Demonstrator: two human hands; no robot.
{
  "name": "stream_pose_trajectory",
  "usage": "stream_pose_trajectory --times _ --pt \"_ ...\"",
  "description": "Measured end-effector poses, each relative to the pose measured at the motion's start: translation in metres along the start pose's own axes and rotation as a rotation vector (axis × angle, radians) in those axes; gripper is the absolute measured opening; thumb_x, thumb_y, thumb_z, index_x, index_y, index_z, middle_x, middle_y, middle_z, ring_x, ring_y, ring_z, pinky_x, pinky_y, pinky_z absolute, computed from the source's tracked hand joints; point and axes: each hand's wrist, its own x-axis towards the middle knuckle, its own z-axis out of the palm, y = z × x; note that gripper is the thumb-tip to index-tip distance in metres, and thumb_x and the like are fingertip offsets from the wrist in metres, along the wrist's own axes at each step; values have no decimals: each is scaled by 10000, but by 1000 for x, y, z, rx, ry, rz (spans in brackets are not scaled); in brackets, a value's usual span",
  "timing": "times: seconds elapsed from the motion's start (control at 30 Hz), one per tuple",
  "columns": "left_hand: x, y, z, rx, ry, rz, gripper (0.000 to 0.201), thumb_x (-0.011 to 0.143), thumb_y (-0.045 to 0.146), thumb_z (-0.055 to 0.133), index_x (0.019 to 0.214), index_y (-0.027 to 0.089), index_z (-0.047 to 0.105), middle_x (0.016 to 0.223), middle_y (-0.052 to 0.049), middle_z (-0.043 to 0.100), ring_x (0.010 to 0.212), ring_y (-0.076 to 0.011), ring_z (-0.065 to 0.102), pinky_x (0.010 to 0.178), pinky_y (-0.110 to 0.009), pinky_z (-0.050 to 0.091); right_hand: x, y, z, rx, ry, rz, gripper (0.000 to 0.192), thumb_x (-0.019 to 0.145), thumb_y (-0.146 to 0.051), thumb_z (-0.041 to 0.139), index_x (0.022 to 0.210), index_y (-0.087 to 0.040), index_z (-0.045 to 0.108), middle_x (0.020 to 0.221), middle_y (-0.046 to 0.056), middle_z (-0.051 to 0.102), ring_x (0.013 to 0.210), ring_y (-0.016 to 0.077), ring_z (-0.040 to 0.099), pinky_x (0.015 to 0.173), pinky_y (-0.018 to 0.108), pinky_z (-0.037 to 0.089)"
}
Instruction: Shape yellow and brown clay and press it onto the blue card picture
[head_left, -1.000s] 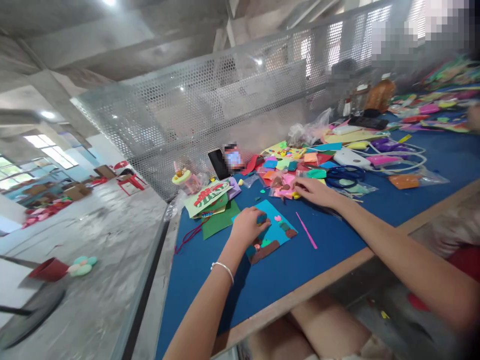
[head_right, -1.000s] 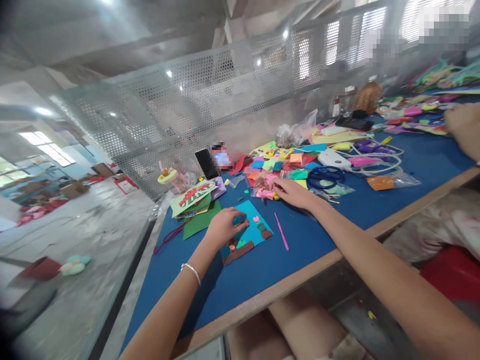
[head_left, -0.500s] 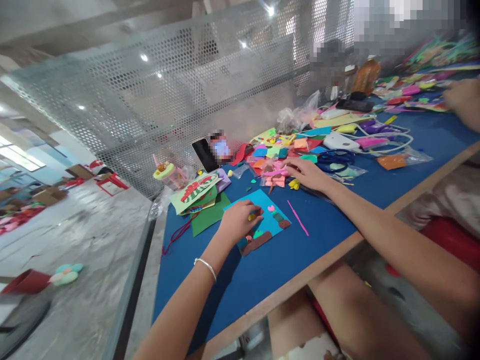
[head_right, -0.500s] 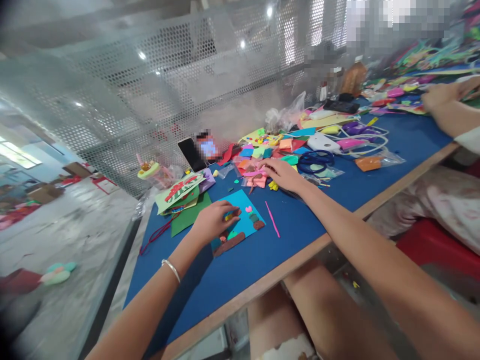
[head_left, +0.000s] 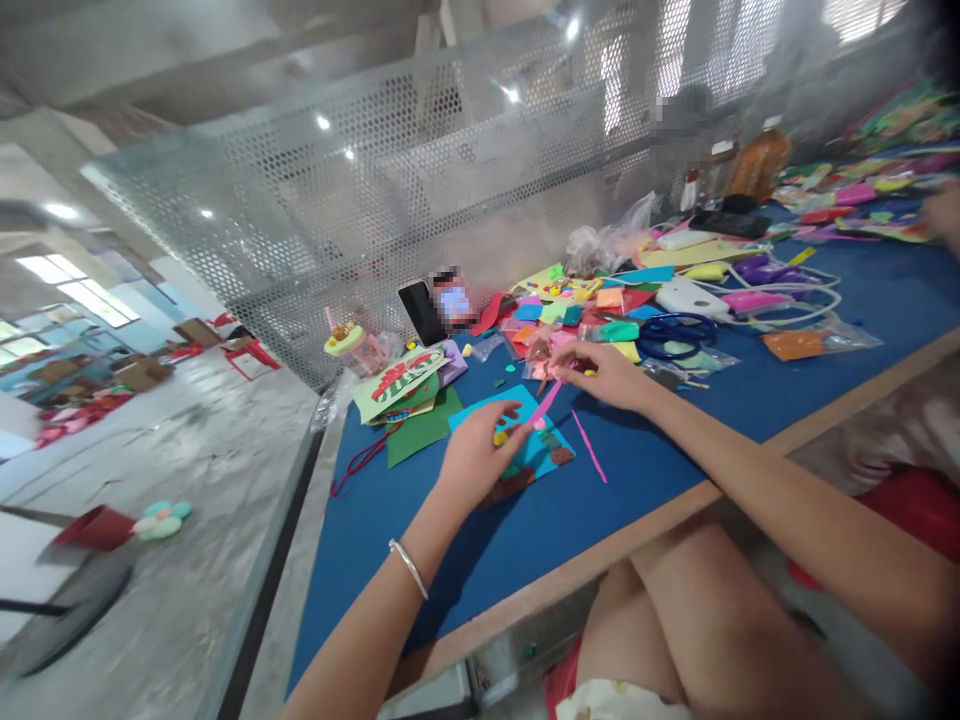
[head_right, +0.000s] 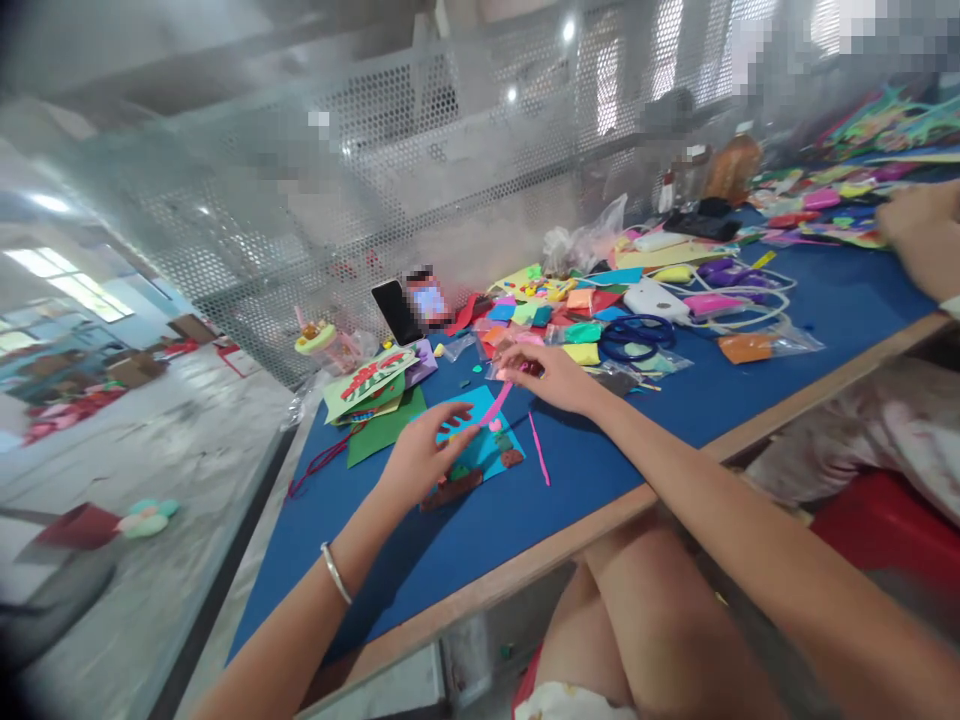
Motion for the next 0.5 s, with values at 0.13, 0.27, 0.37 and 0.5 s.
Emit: stream_pose_trajectory --times 0.13,0.27,0.37,0.5 --pt "2 24 8 -78 0 44 153 909 286 489 934 226 627 920 -2 692 839 -153 632 766 -262 482 -7 -13 4 123 -16 -20 238 873 -419 579 912 -190 628 848 54 690 728 184 635 645 281 489" --pt "-4 37 10 -165 50 18 235 950 303 408 836 204 587 795 -1 660 739 -127 596 684 -228 453 -9 -19 10 251 14 -3 203 880 -396 586 924 -197 584 802 19 648 644 140 615 565 234 490" --pt "-9 40 11 -300 -4 -53 315 958 369 399 742 201 555 650 23 598 603 -103 527 589 -217 400 -12 -26 11 295 57 14 140 885 -349 599 872 -212 575 817 4 630 711 127 612 643 220 496" --pt "-19 40 16 -365 -19 -93 386 974 399 347 669 203 481 536 44 496 486 -81 440 492 -225 320 -21 -41 10 469 15 108 245 870 -404 628 1024 -232 546 760 -20 606 621 108 588 552 196 476"
